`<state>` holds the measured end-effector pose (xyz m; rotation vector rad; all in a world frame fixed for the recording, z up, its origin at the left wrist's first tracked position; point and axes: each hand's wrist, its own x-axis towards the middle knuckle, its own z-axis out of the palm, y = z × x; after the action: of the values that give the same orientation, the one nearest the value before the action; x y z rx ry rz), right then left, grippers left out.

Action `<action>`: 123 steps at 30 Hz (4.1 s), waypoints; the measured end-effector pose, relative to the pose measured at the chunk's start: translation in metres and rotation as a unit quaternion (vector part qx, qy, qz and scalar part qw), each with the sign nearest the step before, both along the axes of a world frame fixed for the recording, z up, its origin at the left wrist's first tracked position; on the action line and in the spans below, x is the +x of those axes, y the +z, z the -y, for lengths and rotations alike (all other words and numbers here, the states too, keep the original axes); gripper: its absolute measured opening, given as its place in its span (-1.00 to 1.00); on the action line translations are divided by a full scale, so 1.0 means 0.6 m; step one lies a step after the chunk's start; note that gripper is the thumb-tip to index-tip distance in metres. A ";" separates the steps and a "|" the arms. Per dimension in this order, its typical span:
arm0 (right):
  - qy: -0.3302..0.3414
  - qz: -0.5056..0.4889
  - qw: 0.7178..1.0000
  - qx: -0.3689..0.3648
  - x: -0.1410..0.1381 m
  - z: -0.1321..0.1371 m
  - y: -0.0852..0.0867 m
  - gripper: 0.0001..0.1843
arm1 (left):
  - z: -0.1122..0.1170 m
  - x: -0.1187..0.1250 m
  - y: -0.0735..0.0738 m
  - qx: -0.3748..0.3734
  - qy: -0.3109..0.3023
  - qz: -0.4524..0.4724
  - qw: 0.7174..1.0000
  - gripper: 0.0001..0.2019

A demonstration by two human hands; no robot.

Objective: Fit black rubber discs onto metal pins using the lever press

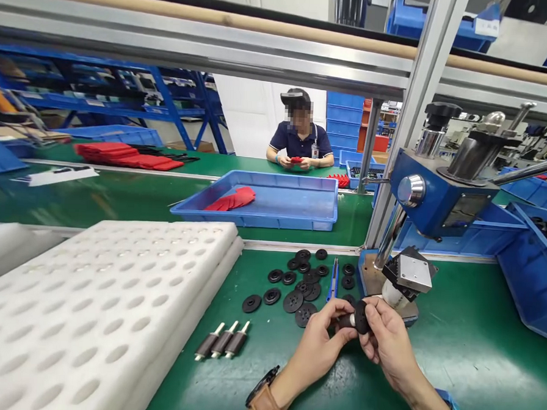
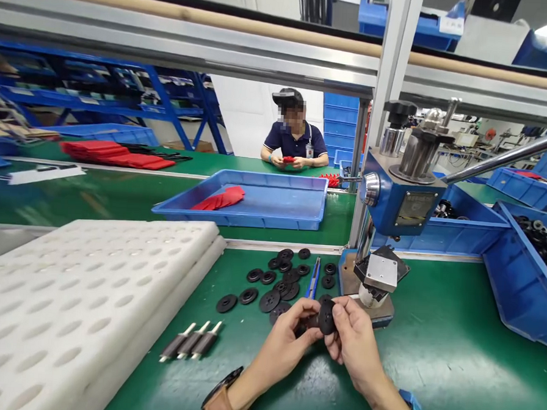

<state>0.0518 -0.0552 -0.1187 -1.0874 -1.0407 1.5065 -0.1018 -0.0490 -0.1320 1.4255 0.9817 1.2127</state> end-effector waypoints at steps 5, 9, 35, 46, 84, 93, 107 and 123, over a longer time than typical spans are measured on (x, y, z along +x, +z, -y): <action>0.027 0.016 1.000 0.001 0.006 0.001 0.009 -0.32 | 0.000 -0.004 -0.010 0.039 -0.010 -0.002 0.999 -0.83; 0.037 0.038 0.998 0.026 0.010 0.001 0.007 -0.34 | 0.003 -0.007 -0.010 0.051 -0.027 -0.003 0.998 -0.84; 0.092 0.738 0.638 0.201 -0.068 -0.036 -0.018 -0.57 | -0.041 -0.053 0.015 0.015 0.159 0.208 0.965 -0.65; 0.136 0.557 0.788 0.223 -0.032 -0.029 -0.033 -0.74 | -0.042 -0.051 0.011 0.015 0.145 0.196 0.970 -0.66; 0.054 0.434 0.784 0.441 -0.007 -0.012 0.047 -0.68 | -0.022 -0.036 -0.054 0.104 0.034 -0.007 0.994 -0.68; 0.061 0.420 0.784 0.453 -0.003 -0.012 0.050 -0.66 | -0.021 -0.039 -0.038 0.116 0.036 -0.026 0.992 -0.69; 0.070 0.407 0.781 0.468 -0.002 -0.015 0.044 -0.68 | -0.022 -0.048 -0.011 0.174 0.002 -0.086 0.981 -0.69; 0.144 0.274 0.921 0.236 0.015 -0.035 0.049 -0.76 | -0.018 -0.067 -0.019 0.186 0.032 -0.198 0.962 -0.85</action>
<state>0.0607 -0.0344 -0.0892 -1.0502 -1.9121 1.0811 -0.1417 -0.0379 -0.1431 2.0039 1.1115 1.2282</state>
